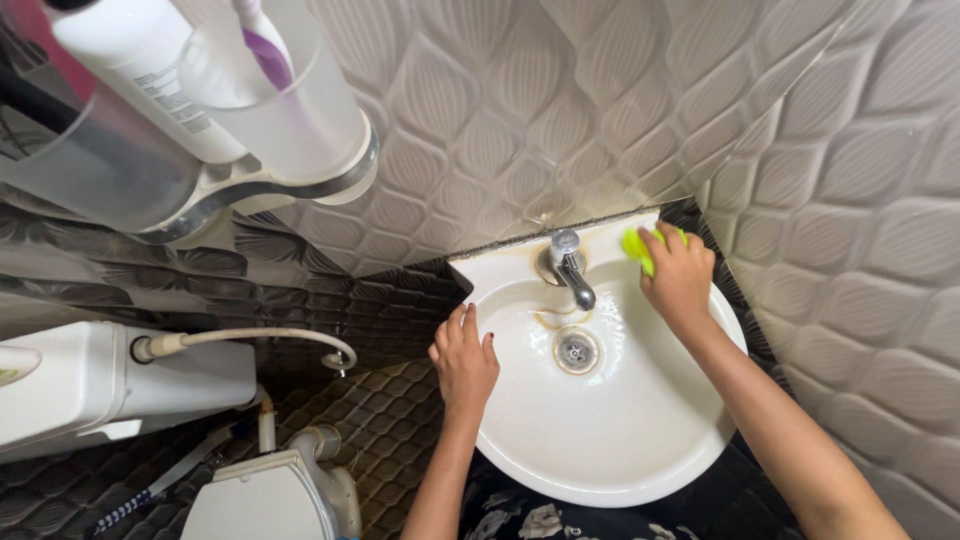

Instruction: The person cleans a bathroom sink using a yellow sponge, scrubbing the basin and around the faucet before rinsing their hands under the water.

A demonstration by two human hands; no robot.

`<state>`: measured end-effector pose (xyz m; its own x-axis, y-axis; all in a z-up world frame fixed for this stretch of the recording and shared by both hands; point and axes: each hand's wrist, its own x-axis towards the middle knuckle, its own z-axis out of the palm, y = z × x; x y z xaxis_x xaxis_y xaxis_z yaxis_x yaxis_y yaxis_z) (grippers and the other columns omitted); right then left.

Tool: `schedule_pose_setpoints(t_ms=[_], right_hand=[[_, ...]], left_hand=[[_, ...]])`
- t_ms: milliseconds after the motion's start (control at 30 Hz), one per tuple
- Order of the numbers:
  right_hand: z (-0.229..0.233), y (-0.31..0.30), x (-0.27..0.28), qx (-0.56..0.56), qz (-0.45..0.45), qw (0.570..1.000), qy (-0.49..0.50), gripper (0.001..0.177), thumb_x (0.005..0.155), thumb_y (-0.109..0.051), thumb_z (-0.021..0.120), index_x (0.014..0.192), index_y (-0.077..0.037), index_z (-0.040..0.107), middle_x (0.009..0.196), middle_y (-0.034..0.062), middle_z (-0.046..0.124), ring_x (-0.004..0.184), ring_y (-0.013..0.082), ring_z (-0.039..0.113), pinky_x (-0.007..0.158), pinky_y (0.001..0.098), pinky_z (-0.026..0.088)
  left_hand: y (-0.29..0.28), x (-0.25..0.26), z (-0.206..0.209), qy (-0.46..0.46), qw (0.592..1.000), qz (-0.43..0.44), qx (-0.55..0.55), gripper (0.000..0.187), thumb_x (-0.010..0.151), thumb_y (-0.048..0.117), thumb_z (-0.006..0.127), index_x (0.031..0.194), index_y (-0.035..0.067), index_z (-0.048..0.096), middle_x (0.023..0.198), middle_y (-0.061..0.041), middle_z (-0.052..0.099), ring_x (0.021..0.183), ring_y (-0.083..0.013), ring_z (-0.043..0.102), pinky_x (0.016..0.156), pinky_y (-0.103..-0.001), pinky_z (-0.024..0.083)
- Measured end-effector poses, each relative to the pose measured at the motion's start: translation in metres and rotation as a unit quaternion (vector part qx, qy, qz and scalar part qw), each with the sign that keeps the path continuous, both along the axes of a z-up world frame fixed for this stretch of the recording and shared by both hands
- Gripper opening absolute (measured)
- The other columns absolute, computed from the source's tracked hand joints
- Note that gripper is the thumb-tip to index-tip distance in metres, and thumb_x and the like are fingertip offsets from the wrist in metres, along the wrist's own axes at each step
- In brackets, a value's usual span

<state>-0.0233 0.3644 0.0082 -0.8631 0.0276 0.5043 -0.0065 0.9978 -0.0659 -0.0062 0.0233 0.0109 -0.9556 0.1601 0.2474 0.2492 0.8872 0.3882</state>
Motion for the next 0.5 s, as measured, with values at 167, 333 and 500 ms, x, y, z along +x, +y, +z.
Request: schedule_pose_setpoints(t_ms=[167, 333, 500], right_hand=[[-0.038, -0.033, -0.056, 0.051, -0.037, 0.991, -0.118, 0.053, 0.077, -0.020, 0.070, 0.129, -0.020, 0.068, 0.129, 0.0057, 0.065, 0.113, 0.0269, 0.060, 0.082, 0.0491, 0.045], [-0.047, -0.039, -0.053, 0.097, 0.086, 0.991, -0.022, 0.049, 0.073, -0.017, 0.064, 0.122, -0.017, 0.069, 0.129, 0.0132, 0.066, 0.100, 0.0310, 0.061, 0.079, 0.0471, 0.047], [-0.021, 0.005, -0.045, 0.112, -0.096, 0.986, -0.082, 0.048, 0.086, -0.013, 0.062, 0.134, -0.014, 0.067, 0.113, 0.0096, 0.066, 0.092, 0.0313, 0.059, 0.072, 0.0467, 0.044]], left_hand=[[0.002, -0.008, -0.001, -0.007, 0.999, 0.006, -0.037, 0.055, 0.092, 0.024, 0.069, 0.142, 0.007, 0.054, 0.139, -0.009, 0.053, 0.117, -0.0288, 0.052, 0.094, -0.046, 0.042], [0.002, -0.005, 0.002, -0.010, 0.999, 0.010, -0.045, 0.060, 0.090, 0.029, 0.071, 0.143, 0.007, 0.053, 0.138, -0.008, 0.053, 0.117, -0.0296, 0.051, 0.094, -0.046, 0.042], [0.003, -0.003, 0.001, -0.010, 0.999, 0.005, -0.039, 0.067, 0.086, 0.035, 0.074, 0.143, 0.006, 0.051, 0.139, -0.009, 0.052, 0.125, -0.0310, 0.048, 0.097, -0.048, 0.040]])
